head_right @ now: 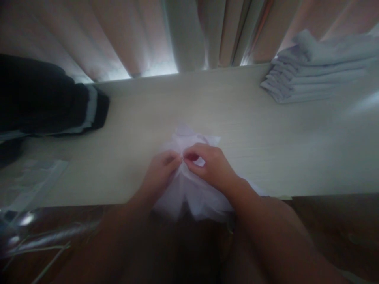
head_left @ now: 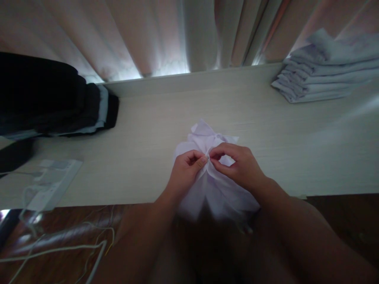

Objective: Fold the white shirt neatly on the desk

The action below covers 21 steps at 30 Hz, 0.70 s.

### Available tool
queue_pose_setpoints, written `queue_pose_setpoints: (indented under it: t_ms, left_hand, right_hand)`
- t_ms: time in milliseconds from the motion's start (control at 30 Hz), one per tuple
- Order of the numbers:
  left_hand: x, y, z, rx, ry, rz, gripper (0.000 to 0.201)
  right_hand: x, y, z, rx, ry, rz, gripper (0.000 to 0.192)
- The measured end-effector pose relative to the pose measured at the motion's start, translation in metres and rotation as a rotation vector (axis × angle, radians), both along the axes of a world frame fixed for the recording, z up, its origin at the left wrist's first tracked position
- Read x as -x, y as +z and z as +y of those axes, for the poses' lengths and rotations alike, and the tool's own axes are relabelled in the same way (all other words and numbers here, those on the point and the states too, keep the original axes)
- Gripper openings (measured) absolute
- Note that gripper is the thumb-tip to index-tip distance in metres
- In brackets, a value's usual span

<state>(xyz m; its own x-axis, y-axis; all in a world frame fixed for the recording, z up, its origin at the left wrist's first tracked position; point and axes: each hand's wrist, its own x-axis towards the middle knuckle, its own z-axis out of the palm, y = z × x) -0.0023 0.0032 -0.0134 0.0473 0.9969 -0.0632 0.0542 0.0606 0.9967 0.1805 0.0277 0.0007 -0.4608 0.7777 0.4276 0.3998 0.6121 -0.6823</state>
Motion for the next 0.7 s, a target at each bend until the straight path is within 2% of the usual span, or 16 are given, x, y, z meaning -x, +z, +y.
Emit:
queue_pose_setpoints:
  t_ms: [167,400,567,700]
  left_hand:
    - [-0.001,-0.001,-0.001,0.036,0.035,0.033,0.020]
    - [-0.007,0.006,-0.004,0.047,0.081,0.039,0.021]
    - [-0.005,0.006,-0.003,0.035,0.081,0.111,0.019]
    - [-0.004,0.005,-0.001,0.015,0.082,0.168,0.018]
  right_hand:
    - [0.003,-0.005,0.002,-0.034,-0.014,-0.031,0.010]
    - [0.011,-0.014,-0.002,-0.085,-0.080,-0.068,0.008]
    - [0.016,-0.013,-0.005,-0.065,-0.129,-0.057,0.006]
    - [0.019,-0.012,-0.008,0.053,-0.176,0.022,0.007]
